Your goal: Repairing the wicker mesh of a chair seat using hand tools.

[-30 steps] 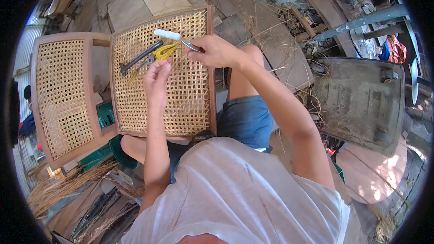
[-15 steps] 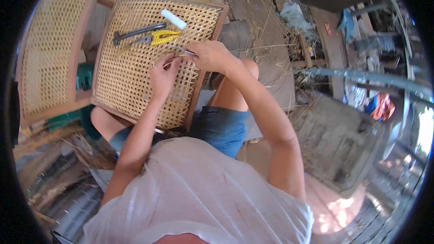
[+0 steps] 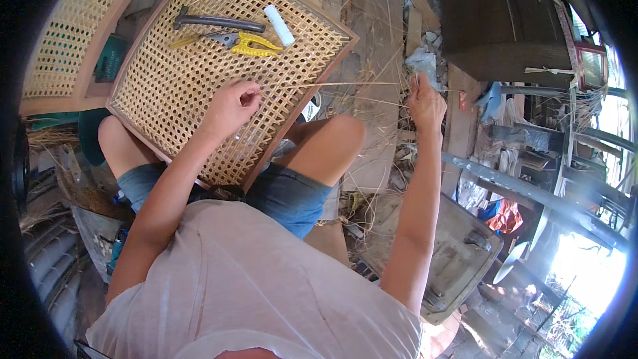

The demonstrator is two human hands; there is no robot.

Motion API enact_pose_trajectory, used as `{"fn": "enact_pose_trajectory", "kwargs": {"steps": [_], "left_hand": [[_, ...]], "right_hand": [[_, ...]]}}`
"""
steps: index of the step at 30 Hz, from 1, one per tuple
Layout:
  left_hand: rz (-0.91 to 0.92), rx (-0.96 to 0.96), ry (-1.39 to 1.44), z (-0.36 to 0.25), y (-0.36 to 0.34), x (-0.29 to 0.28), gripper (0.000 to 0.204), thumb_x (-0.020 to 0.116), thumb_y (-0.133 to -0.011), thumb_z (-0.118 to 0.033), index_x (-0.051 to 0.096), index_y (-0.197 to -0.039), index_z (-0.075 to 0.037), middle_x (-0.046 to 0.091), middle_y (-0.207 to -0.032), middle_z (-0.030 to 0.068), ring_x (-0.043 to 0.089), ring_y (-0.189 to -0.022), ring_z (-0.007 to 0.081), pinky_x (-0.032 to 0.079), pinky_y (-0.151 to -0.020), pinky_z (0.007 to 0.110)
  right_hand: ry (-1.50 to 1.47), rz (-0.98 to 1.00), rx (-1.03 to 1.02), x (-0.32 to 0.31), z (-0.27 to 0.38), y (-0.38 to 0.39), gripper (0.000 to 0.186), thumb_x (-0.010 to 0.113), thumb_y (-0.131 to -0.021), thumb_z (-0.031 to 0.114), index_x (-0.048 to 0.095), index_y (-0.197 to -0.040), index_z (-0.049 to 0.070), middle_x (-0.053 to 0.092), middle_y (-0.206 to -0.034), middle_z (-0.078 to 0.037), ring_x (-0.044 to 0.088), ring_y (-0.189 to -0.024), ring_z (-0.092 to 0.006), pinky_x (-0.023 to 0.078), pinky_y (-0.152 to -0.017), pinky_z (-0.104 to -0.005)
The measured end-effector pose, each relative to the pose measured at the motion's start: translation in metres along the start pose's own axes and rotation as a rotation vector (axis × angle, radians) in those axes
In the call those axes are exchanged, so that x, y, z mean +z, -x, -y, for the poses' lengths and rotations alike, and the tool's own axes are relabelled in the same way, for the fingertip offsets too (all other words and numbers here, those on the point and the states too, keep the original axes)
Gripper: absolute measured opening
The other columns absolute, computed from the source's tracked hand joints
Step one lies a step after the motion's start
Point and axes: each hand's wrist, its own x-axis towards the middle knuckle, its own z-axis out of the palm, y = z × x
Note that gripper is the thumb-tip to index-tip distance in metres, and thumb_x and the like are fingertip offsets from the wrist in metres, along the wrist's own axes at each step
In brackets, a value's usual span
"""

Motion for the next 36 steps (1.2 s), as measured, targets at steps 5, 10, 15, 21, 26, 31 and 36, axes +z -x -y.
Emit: {"fn": "enact_pose_trajectory", "kwargs": {"steps": [5, 10, 15, 21, 26, 31, 36], "left_hand": [[0.121, -0.156, 0.130, -0.017, -0.014, -0.011, 0.025, 0.069, -0.095, -0.012, 0.071, -0.119, -0.004, 0.071, -0.100, 0.0136, 0.070, -0.084, 0.0249, 0.057, -0.078, 0.037], [-0.075, 0.412, 0.095, -0.065, -0.053, 0.039, 0.028, 0.062, -0.103, -0.029, 0.073, -0.111, -0.005, 0.069, -0.099, 0.0098, 0.064, -0.095, 0.0167, 0.051, -0.088, 0.033], [-0.009, 0.172, 1.004, -0.125, -0.083, -0.057, 0.027, 0.061, -0.105, -0.031, 0.074, -0.097, -0.008, 0.063, -0.086, -0.0039, 0.051, -0.071, 0.0064, 0.041, -0.065, 0.026], [-0.096, 0.328, 0.710, -0.121, -0.081, -0.131, 0.025, 0.068, -0.100, -0.030, 0.077, -0.106, -0.008, 0.074, -0.094, -0.0001, 0.066, -0.084, 0.0106, 0.050, -0.072, 0.030], [0.127, 0.053, -0.048, -0.074, -0.073, -0.060, 0.019, 0.068, -0.096, -0.033, 0.082, -0.101, -0.020, 0.077, -0.094, 0.0124, 0.074, -0.080, 0.0293, 0.057, -0.069, 0.041], [0.220, -0.018, -0.190, -0.040, -0.069, -0.025, 0.020, 0.072, -0.090, -0.034, 0.082, -0.093, -0.017, 0.076, -0.085, 0.0134, 0.074, -0.079, 0.0328, 0.058, -0.071, 0.044], [0.236, -0.063, -0.243, -0.036, -0.069, -0.023, 0.019, 0.073, -0.086, -0.031, 0.082, -0.091, -0.015, 0.076, -0.083, 0.0141, 0.074, -0.080, 0.0332, 0.059, -0.072, 0.045]], "right_hand": [[-0.065, -0.230, 0.057, -0.054, 0.032, 0.007, 0.016, 0.053, -0.107, 0.030, 0.060, -0.111, 0.017, 0.071, -0.080, -0.020, 0.069, -0.077, -0.0452, 0.050, -0.065, -0.0562], [-0.867, -0.375, 0.014, -0.137, 0.066, 0.014, 0.022, 0.062, -0.106, 0.028, 0.067, -0.111, 0.007, 0.069, -0.094, -0.004, 0.066, -0.071, -0.0131, 0.049, -0.056, -0.0327], [-0.578, 0.175, -0.011, -0.117, 0.124, 0.045, 0.038, 0.067, -0.101, 0.025, 0.062, -0.132, 0.005, 0.071, -0.111, -0.010, 0.072, -0.080, -0.0195, 0.056, -0.062, -0.0318], [-0.680, 0.518, -0.102, -0.027, 0.276, 0.090, 0.071, 0.068, -0.097, 0.028, 0.037, -0.158, 0.010, 0.075, -0.100, -0.025, 0.074, -0.094, -0.0407, 0.057, -0.084, -0.0503], [-0.428, 0.506, -0.055, -0.042, 0.254, 0.086, 0.057, 0.064, -0.097, 0.030, 0.048, -0.145, 0.005, 0.073, -0.085, -0.024, 0.072, -0.085, -0.0459, 0.056, -0.079, -0.0562], [-0.254, 0.278, -0.138, -0.035, 0.224, 0.052, 0.015, 0.062, -0.094, 0.018, 0.065, -0.092, 0.004, 0.073, -0.083, -0.022, 0.074, -0.081, -0.0418, 0.059, -0.071, -0.0517], [-0.114, 0.435, -0.181, -0.029, 0.236, 0.032, 0.015, 0.062, -0.091, 0.015, 0.072, -0.091, 0.003, 0.075, -0.087, -0.021, 0.075, -0.085, -0.0390, 0.060, -0.074, -0.0488]]}}
